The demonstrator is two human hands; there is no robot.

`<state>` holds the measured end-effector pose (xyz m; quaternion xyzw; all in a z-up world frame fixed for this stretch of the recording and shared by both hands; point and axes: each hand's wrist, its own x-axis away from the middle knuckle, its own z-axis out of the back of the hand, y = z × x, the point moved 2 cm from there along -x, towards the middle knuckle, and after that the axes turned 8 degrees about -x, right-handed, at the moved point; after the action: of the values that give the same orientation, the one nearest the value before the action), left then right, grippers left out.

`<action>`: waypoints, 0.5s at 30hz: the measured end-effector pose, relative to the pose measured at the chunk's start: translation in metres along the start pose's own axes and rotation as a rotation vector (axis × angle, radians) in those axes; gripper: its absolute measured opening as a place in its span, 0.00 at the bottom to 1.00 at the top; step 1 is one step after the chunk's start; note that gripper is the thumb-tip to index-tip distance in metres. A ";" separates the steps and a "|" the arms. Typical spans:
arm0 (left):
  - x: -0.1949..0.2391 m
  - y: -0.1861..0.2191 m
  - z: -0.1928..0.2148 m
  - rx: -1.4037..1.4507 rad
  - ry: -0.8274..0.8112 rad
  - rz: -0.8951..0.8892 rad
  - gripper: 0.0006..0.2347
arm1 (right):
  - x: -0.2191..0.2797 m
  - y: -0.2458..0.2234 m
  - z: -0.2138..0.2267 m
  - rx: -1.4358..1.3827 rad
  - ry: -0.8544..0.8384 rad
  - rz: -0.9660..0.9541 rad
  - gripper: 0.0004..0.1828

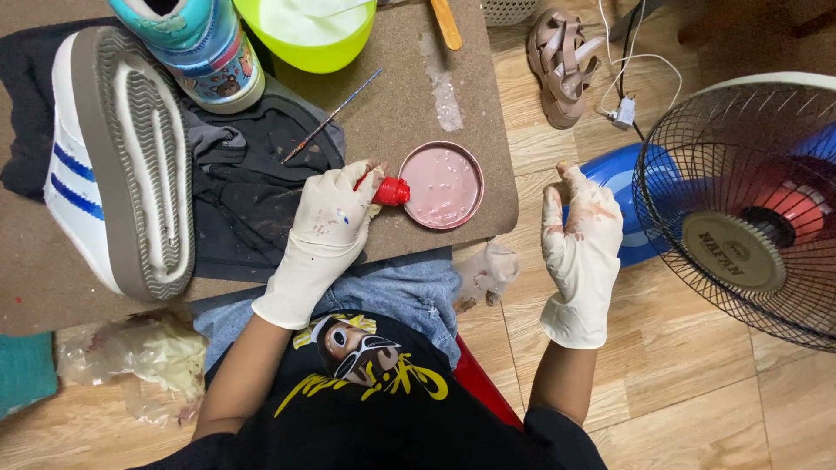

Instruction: The person mixes a pink substance in a small container using a wooden stick. They then pick up a red squeeze bottle, open it, and squeeze red liquid into the container to mix with the pink substance.

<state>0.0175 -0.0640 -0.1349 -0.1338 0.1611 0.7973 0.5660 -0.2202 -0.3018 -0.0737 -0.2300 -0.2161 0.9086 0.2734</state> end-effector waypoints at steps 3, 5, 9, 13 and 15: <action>0.001 0.000 0.001 0.014 -0.003 0.003 0.21 | 0.000 0.001 0.000 0.010 0.001 0.002 0.17; 0.001 0.000 0.003 0.002 -0.014 0.008 0.20 | 0.001 0.003 0.000 0.002 0.000 -0.006 0.17; 0.002 -0.003 -0.004 0.004 0.001 -0.005 0.21 | -0.001 0.001 0.001 0.011 -0.003 -0.002 0.17; 0.002 -0.003 -0.006 -0.004 -0.002 -0.003 0.21 | -0.001 0.002 0.002 0.017 -0.004 0.002 0.17; 0.003 -0.002 -0.006 0.000 -0.002 -0.004 0.21 | -0.001 0.000 0.003 0.029 -0.005 0.009 0.17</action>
<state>0.0191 -0.0631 -0.1413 -0.1333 0.1605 0.7964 0.5676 -0.2206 -0.3035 -0.0713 -0.2247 -0.2027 0.9134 0.2721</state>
